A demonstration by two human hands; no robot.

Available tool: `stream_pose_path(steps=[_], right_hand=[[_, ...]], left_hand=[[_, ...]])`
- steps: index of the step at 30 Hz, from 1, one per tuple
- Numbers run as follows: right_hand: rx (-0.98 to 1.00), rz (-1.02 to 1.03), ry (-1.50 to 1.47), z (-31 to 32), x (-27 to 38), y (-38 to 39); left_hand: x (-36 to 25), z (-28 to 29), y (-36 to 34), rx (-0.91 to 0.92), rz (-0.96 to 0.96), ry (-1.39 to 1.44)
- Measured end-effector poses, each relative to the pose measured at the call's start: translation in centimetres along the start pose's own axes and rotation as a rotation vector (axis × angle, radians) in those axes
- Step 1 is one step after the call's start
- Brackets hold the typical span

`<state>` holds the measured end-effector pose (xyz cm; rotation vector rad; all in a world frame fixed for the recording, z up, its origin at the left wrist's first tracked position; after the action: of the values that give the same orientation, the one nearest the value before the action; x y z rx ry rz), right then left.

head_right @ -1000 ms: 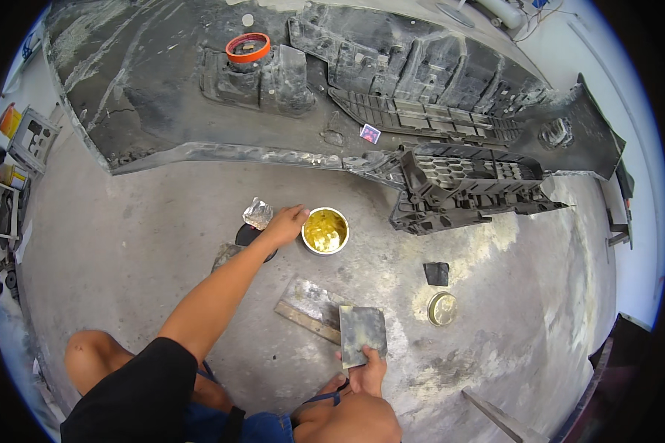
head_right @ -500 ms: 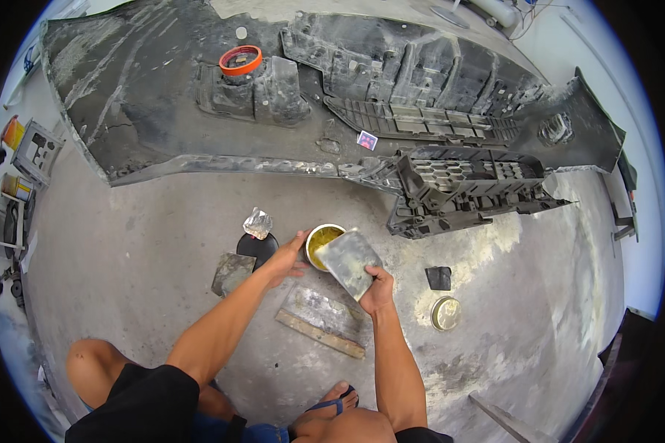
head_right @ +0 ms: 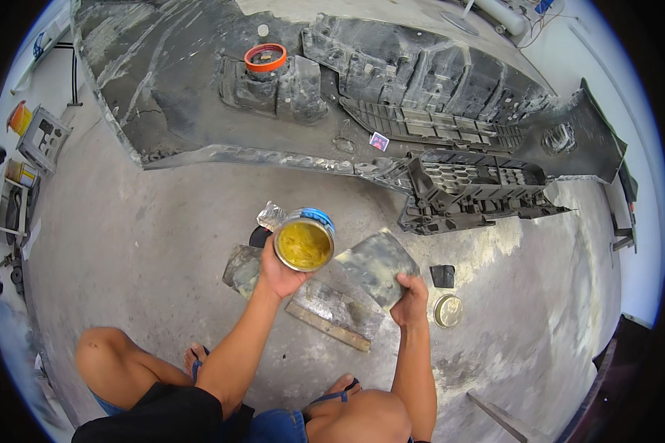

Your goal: The person scoops yellow paint from a can onto a flat metal surface using a small brush. They then use a putty knife to scrape and mix the paint on the surface, blending it with a small amount of red pigment. The person continues to mix the paint thoroughly on the metal surface.

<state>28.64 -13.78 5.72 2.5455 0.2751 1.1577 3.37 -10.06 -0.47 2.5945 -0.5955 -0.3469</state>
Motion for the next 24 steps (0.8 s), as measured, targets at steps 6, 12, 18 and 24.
stream_pose_path(steps=[6, 12, 18, 24], right_hand=[[-0.318, -0.061, 0.006, 8.0, -7.2, 5.7], [-0.473, -0.046, 0.303, 8.6, -9.3, 5.5], [-0.36, -0.03, 0.352, 6.0, -9.1, 2.5], [-0.424, 0.17, 0.748, 2.4, -9.9, 0.0]], left_hand=[[-3.4, 0.7, 1.0, 0.022, -0.145, 0.059], [-5.9, 0.2, 1.7, 0.111, -0.252, 0.009], [-9.1, -0.4, 2.1, 0.071, -0.384, -0.045], [-12.0, 0.4, 4.7, 0.014, -0.448, 0.118]])
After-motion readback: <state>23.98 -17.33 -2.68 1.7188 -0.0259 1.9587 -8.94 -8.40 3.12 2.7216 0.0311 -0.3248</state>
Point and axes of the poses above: each hand's wrist, its own y-axis away from the middle knuckle, its own z-axis out of the back of the hand, x = y × z, the point moved 7 cm from there along -y, towards the middle knuckle, and after that the axes turned 2 degrees about -x, right-handed, at the moved point
